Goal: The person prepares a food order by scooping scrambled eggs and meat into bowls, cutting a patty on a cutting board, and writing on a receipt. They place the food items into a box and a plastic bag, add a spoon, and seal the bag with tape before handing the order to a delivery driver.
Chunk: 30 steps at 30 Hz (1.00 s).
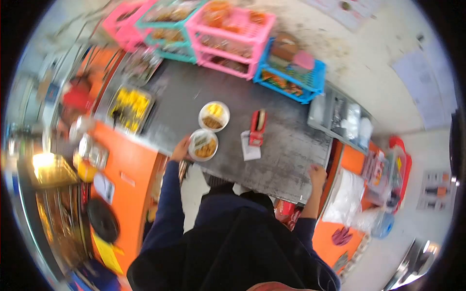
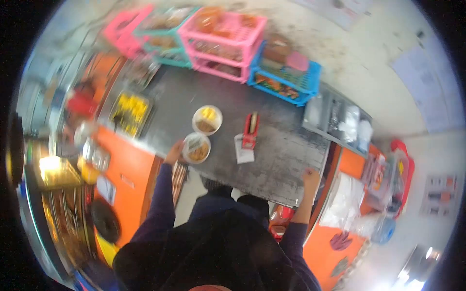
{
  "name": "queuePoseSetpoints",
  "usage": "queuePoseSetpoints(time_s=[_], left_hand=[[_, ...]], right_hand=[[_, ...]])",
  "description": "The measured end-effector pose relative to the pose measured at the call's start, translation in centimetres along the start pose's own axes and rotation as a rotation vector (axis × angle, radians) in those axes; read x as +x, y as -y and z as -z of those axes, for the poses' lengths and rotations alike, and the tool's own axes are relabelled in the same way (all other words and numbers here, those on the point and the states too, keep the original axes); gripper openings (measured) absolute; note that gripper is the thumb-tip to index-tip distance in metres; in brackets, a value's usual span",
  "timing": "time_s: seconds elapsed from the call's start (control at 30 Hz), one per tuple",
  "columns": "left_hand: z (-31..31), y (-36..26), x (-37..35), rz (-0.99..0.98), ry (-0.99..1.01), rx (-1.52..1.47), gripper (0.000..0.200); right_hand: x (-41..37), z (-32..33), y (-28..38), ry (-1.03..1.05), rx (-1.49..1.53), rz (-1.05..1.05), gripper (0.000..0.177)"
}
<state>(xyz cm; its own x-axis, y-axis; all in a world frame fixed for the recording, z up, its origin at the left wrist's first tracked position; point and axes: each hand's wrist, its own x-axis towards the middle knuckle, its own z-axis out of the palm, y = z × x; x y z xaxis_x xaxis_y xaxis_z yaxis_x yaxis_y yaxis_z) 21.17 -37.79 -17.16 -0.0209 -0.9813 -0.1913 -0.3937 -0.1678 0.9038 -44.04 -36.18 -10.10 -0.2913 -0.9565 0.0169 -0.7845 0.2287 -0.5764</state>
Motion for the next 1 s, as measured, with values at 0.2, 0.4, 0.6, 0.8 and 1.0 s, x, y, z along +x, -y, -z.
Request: queuePoseSetpoints(time_s=[0.2, 0.4, 0.6, 0.8, 1.0], left_hand=[[-0.6, -7.7, -3.2, 0.159, 0.061, 0.15, 0.03], [-8.3, -10.9, -7.6, -0.005, 0.091, 0.143, 0.03], [-22.4, -16.6, -5.0, -0.079, 0.273, 0.138, 0.036], [-35.1, -17.7, 2.4, -0.062, 0.263, 0.225, 0.034], [-36.8, -20.3, 6.8, -0.213, 0.279, 0.56, 0.046]], right_hand=[[13.0, -0.6, 8.8, -0.412, -0.034, 0.109, 0.012], [25.3, -3.4, 7.2, -0.307, -0.279, 0.211, 0.042], [31.6, -6.5, 7.3, -0.254, -0.338, 0.204, 0.043], [27.7, 0.0, 5.6, -0.418, 0.975, -0.051, 0.024], [15.8, 13.1, 8.0, 0.118, 1.743, -0.221, 0.031]])
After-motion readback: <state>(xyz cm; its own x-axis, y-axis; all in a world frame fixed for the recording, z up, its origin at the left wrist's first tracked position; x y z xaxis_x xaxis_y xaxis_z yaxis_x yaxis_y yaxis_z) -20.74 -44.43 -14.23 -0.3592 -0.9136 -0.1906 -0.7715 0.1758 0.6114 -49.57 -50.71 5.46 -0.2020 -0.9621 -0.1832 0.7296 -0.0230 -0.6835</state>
